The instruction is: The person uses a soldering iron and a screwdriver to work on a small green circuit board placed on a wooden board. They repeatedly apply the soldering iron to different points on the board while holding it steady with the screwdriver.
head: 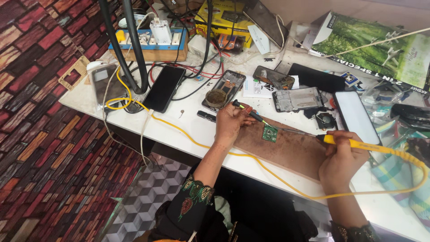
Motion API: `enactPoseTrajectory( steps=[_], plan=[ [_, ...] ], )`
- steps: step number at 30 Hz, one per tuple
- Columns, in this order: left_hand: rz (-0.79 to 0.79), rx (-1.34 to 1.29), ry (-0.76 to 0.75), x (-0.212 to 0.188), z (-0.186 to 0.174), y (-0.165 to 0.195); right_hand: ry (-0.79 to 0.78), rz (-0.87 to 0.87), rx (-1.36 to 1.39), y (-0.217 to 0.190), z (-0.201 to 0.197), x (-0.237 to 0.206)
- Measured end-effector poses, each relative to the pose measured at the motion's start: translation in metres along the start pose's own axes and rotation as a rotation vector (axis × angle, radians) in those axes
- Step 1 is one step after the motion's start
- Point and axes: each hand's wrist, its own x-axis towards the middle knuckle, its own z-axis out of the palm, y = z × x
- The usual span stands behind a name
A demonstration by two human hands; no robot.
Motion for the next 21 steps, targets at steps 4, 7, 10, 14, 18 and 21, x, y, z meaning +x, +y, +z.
enactPoseTrajectory(
  steps=[4, 7, 10, 14, 18, 21],
  plan=[
    [-0.003, -0.013, -0.008, -0.0004, 0.0, 0.0001, 0.013, 0.05, 0.06, -0.0027, -0.0002, 0.0006],
    [0.002, -0.016, -0.007, -0.0006, 0.0003, -0.0005, 0.003, 0.045, 0.07, -0.0032, 0.0004, 0.0017],
    [0.002, -0.008, -0.001, 0.0, 0.0, 0.0, -0.018, 0.039, 0.101, -0.0032, 0.0004, 0.0005],
    [-0.002, 0.006, 0.008, -0.0004, 0.0011, 0.001, -0.011, 0.038, 0.09, -0.002, -0.0006, 0.0009],
    [0.003, 0.006, 0.005, -0.0019, 0.0014, 0.002, -0.012, 0.031, 0.076, -0.0007, -0.0014, 0.0023],
    [-0.002, 0.018, 0.007, -0.0015, 0.0009, 0.0022, -0.014, 0.04, 0.089, -0.0002, -0.0011, 0.0021]
  ],
)
